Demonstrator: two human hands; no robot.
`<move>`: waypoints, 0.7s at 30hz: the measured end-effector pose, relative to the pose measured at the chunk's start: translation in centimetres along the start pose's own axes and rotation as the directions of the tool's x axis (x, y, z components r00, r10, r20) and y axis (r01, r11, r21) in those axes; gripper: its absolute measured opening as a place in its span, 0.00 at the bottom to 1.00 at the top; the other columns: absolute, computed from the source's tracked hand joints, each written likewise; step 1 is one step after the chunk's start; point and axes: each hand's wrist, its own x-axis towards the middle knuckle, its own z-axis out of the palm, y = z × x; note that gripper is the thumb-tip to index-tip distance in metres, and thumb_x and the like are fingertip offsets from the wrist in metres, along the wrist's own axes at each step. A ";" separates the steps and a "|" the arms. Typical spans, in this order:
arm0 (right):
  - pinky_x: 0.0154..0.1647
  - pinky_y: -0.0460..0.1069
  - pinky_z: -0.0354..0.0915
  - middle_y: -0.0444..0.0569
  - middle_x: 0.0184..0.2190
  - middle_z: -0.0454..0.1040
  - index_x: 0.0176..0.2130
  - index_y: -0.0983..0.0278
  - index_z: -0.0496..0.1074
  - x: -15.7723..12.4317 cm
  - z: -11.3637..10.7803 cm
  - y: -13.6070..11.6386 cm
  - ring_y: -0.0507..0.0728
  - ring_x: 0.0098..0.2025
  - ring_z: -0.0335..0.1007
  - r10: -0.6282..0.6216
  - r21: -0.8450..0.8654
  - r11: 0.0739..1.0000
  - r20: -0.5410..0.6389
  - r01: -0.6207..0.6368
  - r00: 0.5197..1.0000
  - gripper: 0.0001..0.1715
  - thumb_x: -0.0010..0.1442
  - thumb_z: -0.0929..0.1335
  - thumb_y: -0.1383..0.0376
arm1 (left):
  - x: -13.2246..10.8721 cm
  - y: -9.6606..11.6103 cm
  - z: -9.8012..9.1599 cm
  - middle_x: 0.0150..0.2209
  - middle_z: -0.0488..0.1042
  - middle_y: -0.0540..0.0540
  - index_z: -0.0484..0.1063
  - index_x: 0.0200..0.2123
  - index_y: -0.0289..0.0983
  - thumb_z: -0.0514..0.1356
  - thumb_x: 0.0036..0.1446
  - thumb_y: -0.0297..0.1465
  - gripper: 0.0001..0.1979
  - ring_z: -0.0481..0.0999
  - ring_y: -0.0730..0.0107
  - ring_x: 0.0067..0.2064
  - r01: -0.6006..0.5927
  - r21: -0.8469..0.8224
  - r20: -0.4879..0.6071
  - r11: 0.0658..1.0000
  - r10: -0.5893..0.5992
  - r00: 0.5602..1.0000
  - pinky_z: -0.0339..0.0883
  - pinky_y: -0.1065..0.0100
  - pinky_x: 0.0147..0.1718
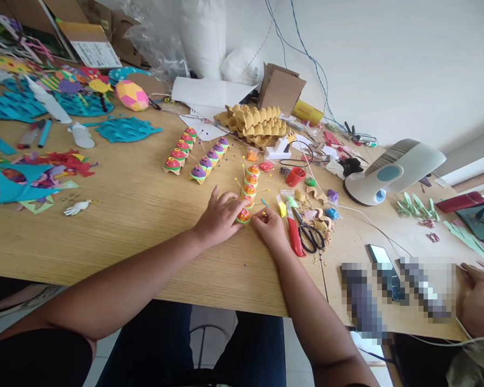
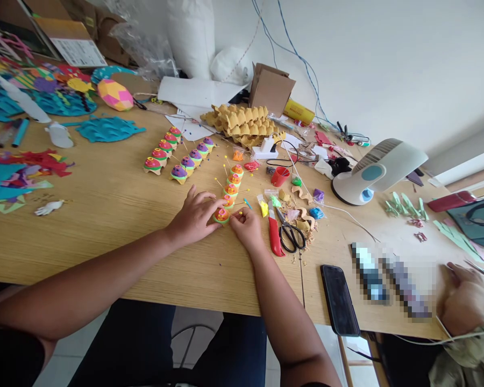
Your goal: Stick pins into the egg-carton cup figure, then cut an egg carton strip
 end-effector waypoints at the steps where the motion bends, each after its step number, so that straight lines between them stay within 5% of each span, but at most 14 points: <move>1: 0.21 0.45 0.46 0.37 0.18 0.61 0.30 0.61 0.69 -0.1 0.0 -0.1 0.49 0.20 0.51 0.001 0.010 1.000 0.002 -0.001 1.000 0.10 0.51 0.71 0.58 | 0.0 0.0 0.0 0.49 0.78 0.41 0.66 0.61 0.43 0.64 0.56 0.30 0.28 0.67 0.49 0.61 0.002 0.000 0.003 1.000 -0.002 1.000 0.38 0.33 0.69; 11: 0.22 0.45 0.49 0.36 0.23 0.62 0.38 0.60 0.65 -0.5 -0.1 -0.2 0.49 0.22 0.53 0.000 0.036 0.999 -0.012 0.000 1.000 0.18 0.49 0.72 0.58 | -0.1 0.0 -0.1 0.52 0.77 0.41 0.62 0.63 0.42 0.64 0.56 0.31 0.31 0.66 0.48 0.62 -0.018 -0.016 -0.007 1.000 0.018 1.000 0.36 0.33 0.69; 16: 0.25 0.46 0.52 0.38 0.26 0.61 0.38 0.60 0.63 -1.0 -1.0 -0.6 0.50 0.25 0.55 -0.166 -0.161 0.976 -0.135 0.144 0.977 0.16 0.53 0.71 0.58 | -0.2 0.1 -0.2 0.54 0.75 0.41 0.61 0.64 0.42 0.64 0.56 0.31 0.33 0.64 0.47 0.63 -0.015 -0.040 -0.020 0.999 0.014 1.000 0.37 0.35 0.69; 21: 0.28 0.48 0.53 0.40 0.26 0.58 0.34 0.60 0.60 -1.4 -2.2 -1.6 0.51 0.27 0.54 -0.276 -0.134 0.960 -0.305 0.245 0.912 0.11 0.63 0.65 0.57 | -0.1 0.0 -0.3 0.56 0.72 0.40 0.59 0.63 0.41 0.65 0.53 0.32 0.35 0.63 0.47 0.62 0.008 -0.081 -0.027 0.997 -0.011 1.000 0.41 0.37 0.69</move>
